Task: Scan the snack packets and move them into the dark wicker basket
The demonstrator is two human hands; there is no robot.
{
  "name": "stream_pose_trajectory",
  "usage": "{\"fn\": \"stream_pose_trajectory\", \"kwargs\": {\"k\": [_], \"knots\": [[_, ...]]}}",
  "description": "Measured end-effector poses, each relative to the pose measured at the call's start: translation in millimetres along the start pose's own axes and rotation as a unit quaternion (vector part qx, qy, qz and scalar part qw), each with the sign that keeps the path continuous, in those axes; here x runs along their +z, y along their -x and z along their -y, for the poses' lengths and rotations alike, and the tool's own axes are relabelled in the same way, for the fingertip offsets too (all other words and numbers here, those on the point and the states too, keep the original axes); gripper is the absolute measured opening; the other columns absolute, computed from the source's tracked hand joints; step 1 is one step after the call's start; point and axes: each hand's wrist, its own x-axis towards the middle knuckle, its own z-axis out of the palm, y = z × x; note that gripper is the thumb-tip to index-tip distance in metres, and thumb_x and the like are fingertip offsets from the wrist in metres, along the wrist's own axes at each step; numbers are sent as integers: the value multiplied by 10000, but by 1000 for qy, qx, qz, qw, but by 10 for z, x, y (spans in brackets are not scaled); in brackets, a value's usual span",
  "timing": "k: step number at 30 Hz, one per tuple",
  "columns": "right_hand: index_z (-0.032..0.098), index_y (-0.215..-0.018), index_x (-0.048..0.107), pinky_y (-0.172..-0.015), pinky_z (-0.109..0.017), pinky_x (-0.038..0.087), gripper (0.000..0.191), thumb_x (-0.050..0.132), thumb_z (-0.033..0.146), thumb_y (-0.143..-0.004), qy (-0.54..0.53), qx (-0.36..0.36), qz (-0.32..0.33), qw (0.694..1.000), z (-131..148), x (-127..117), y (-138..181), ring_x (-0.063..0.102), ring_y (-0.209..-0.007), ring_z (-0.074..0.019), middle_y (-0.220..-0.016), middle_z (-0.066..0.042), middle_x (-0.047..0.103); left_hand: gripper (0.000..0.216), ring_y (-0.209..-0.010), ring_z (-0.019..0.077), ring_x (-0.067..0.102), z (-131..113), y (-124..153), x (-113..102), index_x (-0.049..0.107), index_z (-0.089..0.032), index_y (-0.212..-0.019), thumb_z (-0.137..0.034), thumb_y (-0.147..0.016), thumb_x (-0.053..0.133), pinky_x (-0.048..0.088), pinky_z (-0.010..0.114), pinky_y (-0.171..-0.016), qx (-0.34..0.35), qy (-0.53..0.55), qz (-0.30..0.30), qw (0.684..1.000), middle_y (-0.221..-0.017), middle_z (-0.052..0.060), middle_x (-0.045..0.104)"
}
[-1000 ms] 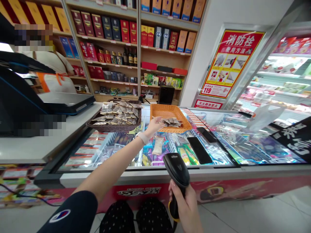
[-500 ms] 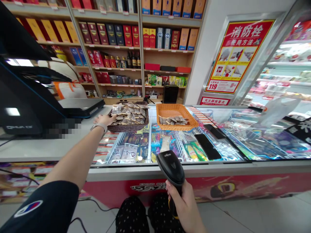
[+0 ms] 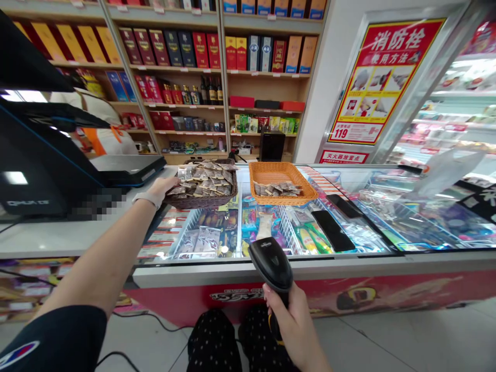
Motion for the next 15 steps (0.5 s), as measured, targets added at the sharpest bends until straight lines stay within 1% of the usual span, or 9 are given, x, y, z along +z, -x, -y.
{"fn": "stream_pose_trajectory", "kwargs": {"k": [2,3,4,6,8,10,12,15], "knots": [[188,-838,702,-702,-287,504,382,623,538,-970,-14,7,-2,1000,57,43,-2,655,-712,-222,-713,-33,696,185,-606,110,479,-56,166,-43,551,-123,-742,-112,-873,681,407,219,-633,-48,9,-31,998,-564,-37,491],[194,-817,694,-718,-293,506,380,632,541,-961,-19,9,-5,1000,86,69,-3,657,-715,-225,-694,-26,686,148,-598,101,480,-69,276,-46,566,-117,-771,-121,-903,632,404,209,-619,-54,20,-39,998,-585,-30,513],[200,-799,686,-729,-297,508,380,640,544,-952,-22,8,-9,1000,112,96,-6,658,-715,-227,-674,-20,675,129,-595,93,490,-68,406,-32,573,-119,-791,-133,-917,598,410,202,-612,-51,40,-43,997,-610,-25,533],[203,-797,681,-742,-303,508,372,645,543,-945,-25,5,-9,1000,152,149,-14,663,-729,-232,-670,-17,673,116,-596,84,518,-17,717,59,568,-138,-793,-187,-892,602,441,196,-606,-27,106,-35,993,-659,-20,566],[195,-846,695,-734,-298,504,362,629,533,-957,-26,2,6,1000,176,193,-23,675,-760,-235,-720,-30,704,194,-581,85,530,101,1075,232,532,-164,-750,-257,-785,699,464,201,-577,5,208,-13,978,-671,-24,571],[182,-924,710,-708,-288,497,353,609,516,-973,-18,3,30,999,183,222,-32,687,-789,-235,-795,-47,738,362,-590,79,547,268,1434,456,452,-195,-742,-300,-672,792,490,193,-580,23,273,7,962,-680,-53,549],[173,-994,714,-668,-277,489,349,597,501,-984,-4,8,52,999,173,237,-38,695,-791,-233,-843,-59,753,496,-618,79,584,454,1749,682,390,-219,-790,-323,-613,842,514,192,-594,15,295,24,955,-747,-60,579],[165,-1065,716,-622,-270,483,356,589,488,-988,11,16,53,998,125,251,-49,700,-769,-234,-850,-64,756,544,-704,100,655,702,2067,938,411,-246,-921,-347,-629,859,581,242,-676,-1,285,61,957,-899,-45,617]]}}
